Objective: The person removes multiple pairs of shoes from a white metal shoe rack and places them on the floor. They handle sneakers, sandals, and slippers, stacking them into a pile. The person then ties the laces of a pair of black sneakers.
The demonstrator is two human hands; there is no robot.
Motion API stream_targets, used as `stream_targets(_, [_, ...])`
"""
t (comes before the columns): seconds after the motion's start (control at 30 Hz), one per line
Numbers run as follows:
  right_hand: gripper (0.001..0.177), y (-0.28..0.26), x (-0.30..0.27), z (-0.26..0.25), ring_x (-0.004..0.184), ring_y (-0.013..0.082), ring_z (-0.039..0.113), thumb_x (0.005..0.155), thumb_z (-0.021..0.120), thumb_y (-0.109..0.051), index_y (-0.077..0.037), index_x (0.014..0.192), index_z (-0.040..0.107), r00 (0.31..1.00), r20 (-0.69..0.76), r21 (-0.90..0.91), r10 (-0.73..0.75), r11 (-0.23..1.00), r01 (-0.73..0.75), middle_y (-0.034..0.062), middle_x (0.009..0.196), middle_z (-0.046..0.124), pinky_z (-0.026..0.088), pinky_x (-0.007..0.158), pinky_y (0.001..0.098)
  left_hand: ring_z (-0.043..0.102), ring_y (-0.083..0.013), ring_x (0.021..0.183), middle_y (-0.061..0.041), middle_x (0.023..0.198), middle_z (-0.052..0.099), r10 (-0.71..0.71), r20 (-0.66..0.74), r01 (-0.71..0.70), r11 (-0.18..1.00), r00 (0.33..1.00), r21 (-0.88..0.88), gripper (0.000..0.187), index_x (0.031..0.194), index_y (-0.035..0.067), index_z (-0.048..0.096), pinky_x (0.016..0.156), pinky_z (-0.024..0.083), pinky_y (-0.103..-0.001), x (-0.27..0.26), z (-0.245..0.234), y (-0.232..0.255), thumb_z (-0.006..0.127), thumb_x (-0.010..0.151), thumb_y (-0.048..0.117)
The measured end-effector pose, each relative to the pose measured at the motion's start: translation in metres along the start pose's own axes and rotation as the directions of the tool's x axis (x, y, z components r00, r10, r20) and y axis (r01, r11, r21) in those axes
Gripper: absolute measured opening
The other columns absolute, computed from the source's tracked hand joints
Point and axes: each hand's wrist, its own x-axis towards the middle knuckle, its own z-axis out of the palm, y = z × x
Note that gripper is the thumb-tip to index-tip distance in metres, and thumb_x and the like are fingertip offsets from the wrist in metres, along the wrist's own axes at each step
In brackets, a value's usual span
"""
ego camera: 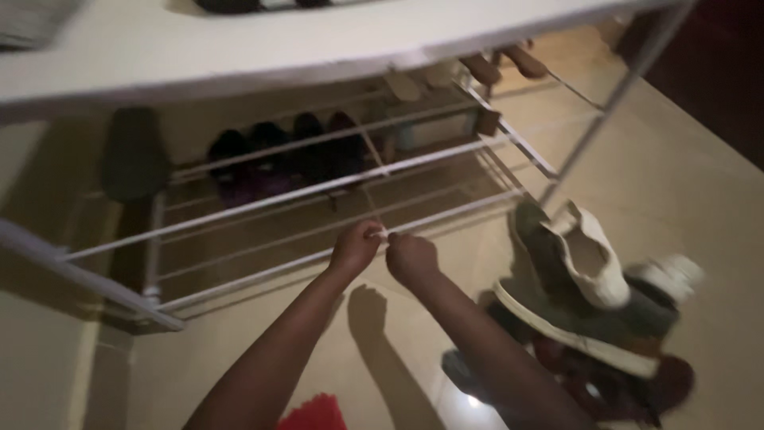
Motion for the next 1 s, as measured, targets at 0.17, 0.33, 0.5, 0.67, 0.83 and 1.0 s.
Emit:
stream_targets(0.17, [0.019,-0.06,0.035,-0.079,0.076,0.0367,0.074,0.095,0.058,-0.018,-0.008,0.095,0.074,0.996,-0.087,0.104,0.021,0.995,-0.012,0.0185,0.084,0.073,0.058,0.066,0.051,0.07,-0.0257,0.109,-0.007,0.117,0.074,0.18,-0.155,-0.168,0.982,0.971,0.088,0.021,0.112,0.013,0.074,0.091,0.054,-0.04,-0.016,-0.118,0.064,0.064,0.098,0.026])
stream_targets(0.33, [0.014,-0.142,0.06,-0.104,0.075,0.0416,0.071,0.091,0.059,-0.014,-0.006,0.088,0.07,0.956,-0.204,0.135,-0.209,0.962,0.239,0.0212,0.081,0.073,0.055,0.066,0.0541,0.072,-0.0278,0.107,-0.011,0.114,0.076,0.275,-0.432,-0.167,0.948,0.859,0.272,0.02,0.111,0.015,0.076,0.093,0.056,-0.04,-0.012,-0.227,0.02,0.068,0.095,0.023])
stream_targets(0.5, [0.012,-0.221,0.089,-0.084,0.097,0.042,0.067,0.083,0.061,-0.012,-0.008,0.093,0.068,0.74,-0.494,0.111,-0.457,0.81,0.575,0.0208,0.1,0.071,0.055,0.082,0.0534,0.059,-0.0373,0.126,-0.013,0.131,0.069,0.407,-0.53,0.114,0.704,0.744,0.701,0.028,0.119,0.016,0.073,0.11,0.047,-0.049,0.005,-0.319,-0.07,0.066,0.093,0.023])
stream_targets(0.67, [0.049,-0.288,0.096,-0.059,0.122,0.044,0.053,0.083,0.071,-0.031,-0.014,0.128,0.064,0.802,-0.248,0.216,-0.543,0.776,0.592,0.0223,0.141,0.052,0.044,0.098,0.0608,0.025,-0.044,0.152,-0.018,0.163,0.036,0.415,-0.468,0.137,0.616,0.78,0.776,0.072,0.147,0.016,0.05,0.118,0.024,-0.064,0.009,-0.344,-0.147,0.064,0.076,0.02])
stream_targets(0.83, [0.079,-0.312,0.094,-0.031,0.154,0.0508,0.022,0.088,0.07,-0.042,-0.008,0.152,0.039,0.775,-0.315,0.011,-0.548,0.814,0.581,0.0304,0.165,0.016,0.029,0.1,0.0747,0.018,-0.0406,0.153,-0.014,0.165,0.026,0.372,-0.443,0.241,0.477,0.816,0.845,0.083,0.155,0.013,0.038,0.116,0.019,-0.066,0.022,-0.372,-0.172,0.063,0.076,0.02])
stream_targets(1.0, [0.07,-0.305,0.09,-0.026,0.148,0.0431,0.028,0.093,0.067,-0.042,-0.011,0.151,0.042,0.851,-0.228,0.189,-0.473,0.836,0.515,0.0253,0.164,0.023,0.034,0.105,0.0645,0.034,-0.0318,0.147,-0.008,0.154,0.044,0.432,-0.266,0.147,0.289,0.862,0.946,0.058,0.143,0.019,0.051,0.12,0.021,-0.067,0.033,-0.403,-0.183,0.057,0.086,0.023])
